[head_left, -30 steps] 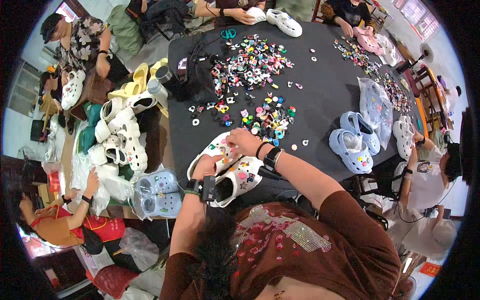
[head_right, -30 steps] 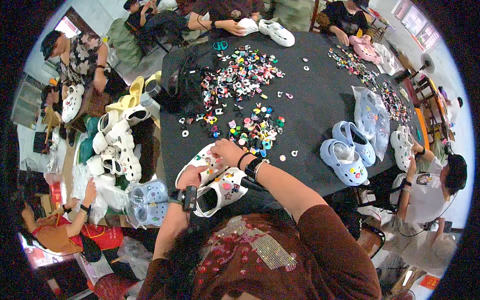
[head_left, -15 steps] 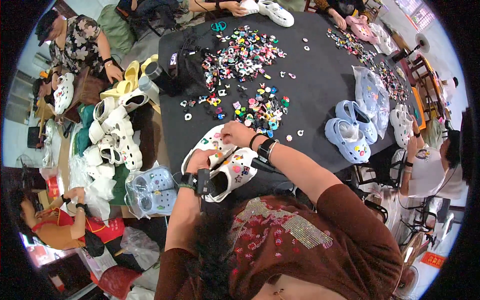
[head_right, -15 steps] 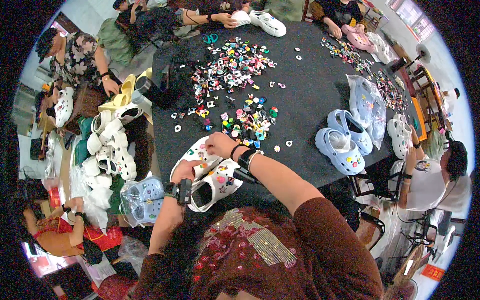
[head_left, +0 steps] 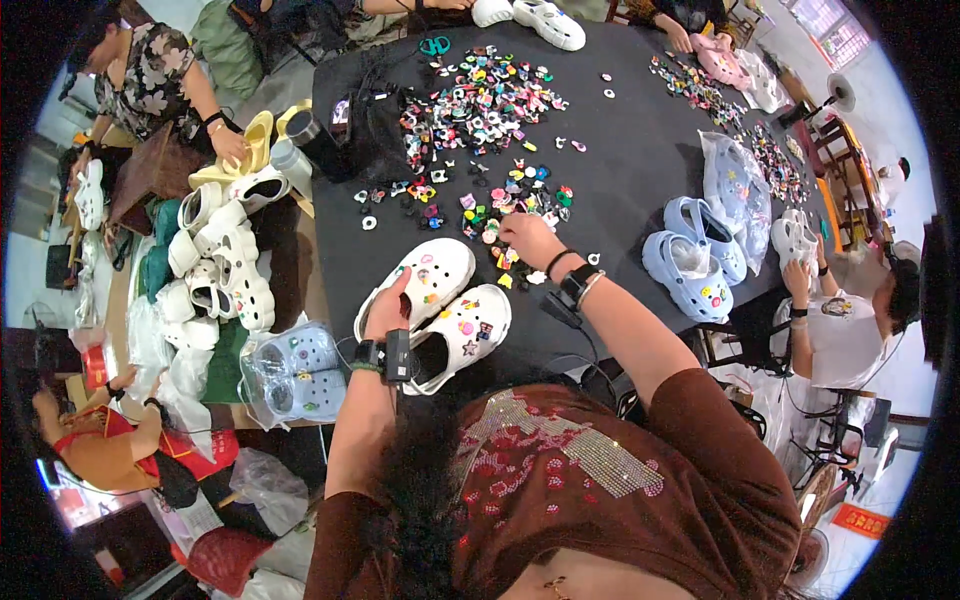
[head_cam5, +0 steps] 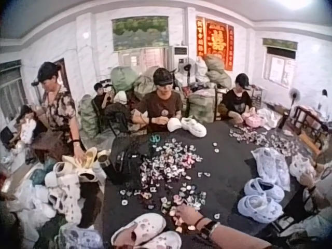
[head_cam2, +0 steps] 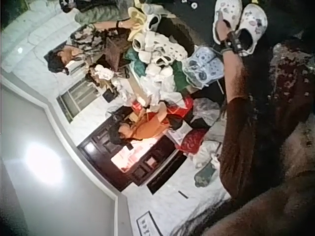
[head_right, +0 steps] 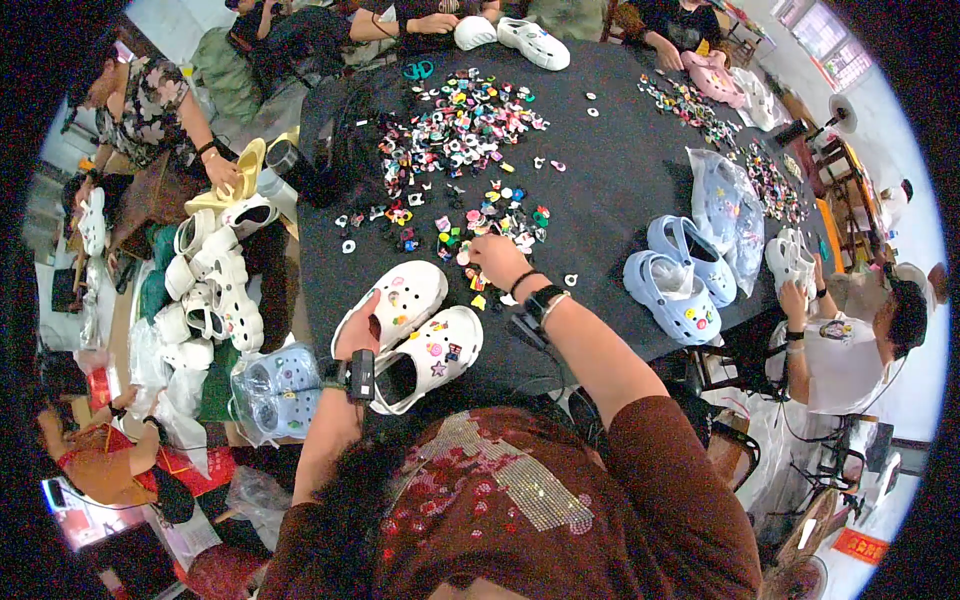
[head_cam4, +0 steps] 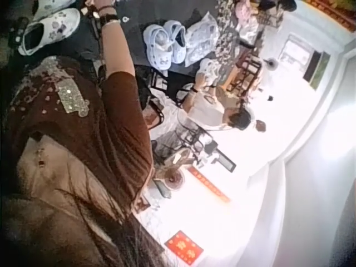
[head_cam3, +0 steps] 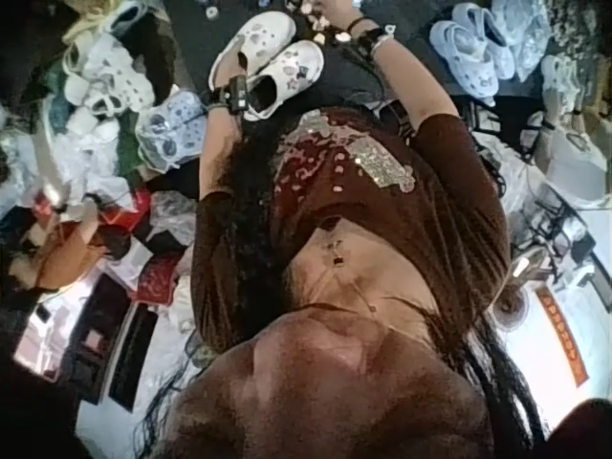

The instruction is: Apply decorative charms to the holes of foam-clog shoes.

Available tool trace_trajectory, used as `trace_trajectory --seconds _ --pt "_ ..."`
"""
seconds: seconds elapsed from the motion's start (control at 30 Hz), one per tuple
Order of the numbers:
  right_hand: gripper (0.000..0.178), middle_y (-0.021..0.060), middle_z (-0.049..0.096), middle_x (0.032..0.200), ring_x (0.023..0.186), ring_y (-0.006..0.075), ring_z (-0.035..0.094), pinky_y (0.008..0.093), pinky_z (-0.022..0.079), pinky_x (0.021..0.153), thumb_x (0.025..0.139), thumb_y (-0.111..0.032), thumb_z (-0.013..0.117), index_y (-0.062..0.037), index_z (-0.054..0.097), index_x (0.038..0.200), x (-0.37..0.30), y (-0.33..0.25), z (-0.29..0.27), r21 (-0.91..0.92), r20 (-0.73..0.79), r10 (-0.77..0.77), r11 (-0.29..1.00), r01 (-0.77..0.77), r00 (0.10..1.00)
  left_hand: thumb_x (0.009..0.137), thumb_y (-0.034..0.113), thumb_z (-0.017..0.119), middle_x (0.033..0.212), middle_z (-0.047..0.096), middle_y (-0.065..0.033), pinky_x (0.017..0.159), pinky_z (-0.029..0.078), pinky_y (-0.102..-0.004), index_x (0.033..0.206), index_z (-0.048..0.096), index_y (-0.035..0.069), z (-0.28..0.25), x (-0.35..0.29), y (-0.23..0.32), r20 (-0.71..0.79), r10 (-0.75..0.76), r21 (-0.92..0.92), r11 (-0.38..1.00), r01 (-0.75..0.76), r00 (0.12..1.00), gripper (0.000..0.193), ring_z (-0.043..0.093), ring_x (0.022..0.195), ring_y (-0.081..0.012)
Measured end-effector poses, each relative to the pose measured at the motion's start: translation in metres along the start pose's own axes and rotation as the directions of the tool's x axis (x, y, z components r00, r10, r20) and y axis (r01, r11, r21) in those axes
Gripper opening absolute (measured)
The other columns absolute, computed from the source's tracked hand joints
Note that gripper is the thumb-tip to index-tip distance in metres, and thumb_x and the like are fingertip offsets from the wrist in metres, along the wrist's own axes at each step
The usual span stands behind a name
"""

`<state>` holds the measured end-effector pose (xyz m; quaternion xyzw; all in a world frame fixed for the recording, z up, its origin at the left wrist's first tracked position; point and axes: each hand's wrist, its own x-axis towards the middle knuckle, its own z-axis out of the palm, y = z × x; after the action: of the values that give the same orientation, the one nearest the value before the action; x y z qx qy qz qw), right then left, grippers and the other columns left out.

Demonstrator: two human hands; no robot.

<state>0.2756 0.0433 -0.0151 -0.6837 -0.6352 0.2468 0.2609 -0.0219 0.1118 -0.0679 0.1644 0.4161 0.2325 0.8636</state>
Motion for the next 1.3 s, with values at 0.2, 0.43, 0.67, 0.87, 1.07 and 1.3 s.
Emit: trace_trajectory --seconds 0.2,0.43,0.67,0.87,1.07,1.3 --pt "0.025 0.0133 0.057 0.102 0.097 0.0325 0.055 0.0386 0.047 0.086 0.074 -0.009 0.067 -0.0040 0.061 0.098 -0.019 -0.023 0.001 -0.070 -0.053 -0.245 0.968 0.242 0.968 0.093 0.017 0.052 0.108 0.065 -0.0149 0.091 0.048 -0.0371 0.112 0.057 -0.007 -0.060 0.007 -0.007 0.174 0.259 0.681 0.665 -0.307 0.950 0.030 0.064 0.097 -0.0251" --pt "0.037 0.0097 0.056 0.094 0.093 0.0295 0.054 0.0392 0.045 0.081 0.067 -0.016 0.077 -0.0050 0.058 0.097 -0.008 -0.058 0.004 0.146 0.262 -0.397 0.917 0.370 0.880 0.090 0.010 0.054 0.108 0.064 -0.0145 0.090 0.049 -0.0361 0.111 0.058 -0.005 0.037 -0.039 0.013 0.013 -0.018 0.026 1.000 0.017 1.000 0.026 0.063 0.098 -0.0240" --pt "0.054 0.0116 0.056 0.096 0.098 0.0334 0.053 0.0432 0.042 0.084 0.055 -0.022 0.084 -0.0067 0.055 0.098 -0.017 -0.064 0.012 0.154 0.478 -0.477 0.872 0.465 0.737 0.089 0.016 0.059 0.096 0.067 -0.0110 0.073 0.053 -0.0348 0.099 0.063 -0.005 0.051 -0.056 0.015 -0.039 0.182 0.297 0.941 -0.162 0.983 0.024 0.066 0.085 -0.0213" --pt "0.047 0.0087 0.055 0.093 0.096 0.0316 0.052 0.0421 0.041 0.083 0.055 -0.018 0.081 -0.0090 0.055 0.093 -0.015 -0.052 0.033 0.209 0.398 -0.495 0.869 0.449 0.773 0.085 0.024 0.065 0.087 0.067 -0.0080 0.064 0.052 -0.0325 0.093 0.065 -0.005 0.047 -0.047 0.014 -0.103 0.159 0.280 0.952 -0.125 0.982 0.030 0.066 0.077 -0.0184" --pt "0.021 0.0094 0.058 0.081 0.085 0.0297 0.055 0.0402 0.044 0.076 0.064 -0.015 0.073 -0.0065 0.060 0.079 -0.010 -0.049 0.044 0.257 0.325 -0.458 0.885 0.389 0.827 0.076 0.007 0.069 0.093 0.068 -0.0119 0.070 0.050 -0.0316 0.122 0.054 0.001 0.040 -0.048 0.016 0.037 0.196 0.611 0.771 -0.177 0.980 0.049 0.064 0.076 -0.0225" --pt "0.013 0.0064 0.059 0.084 0.091 0.0268 0.054 0.0391 0.043 0.082 0.073 -0.012 0.069 -0.0060 0.064 0.083 -0.014 -0.052 0.043 0.215 0.347 -0.350 0.933 0.290 0.870 0.086 0.027 0.062 0.089 0.066 -0.0128 0.070 0.051 -0.0347 0.088 0.061 -0.009 0.054 -0.058 0.009 -0.133 0.351 0.571 0.792 -0.218 0.927 0.036 0.065 0.076 -0.0222"
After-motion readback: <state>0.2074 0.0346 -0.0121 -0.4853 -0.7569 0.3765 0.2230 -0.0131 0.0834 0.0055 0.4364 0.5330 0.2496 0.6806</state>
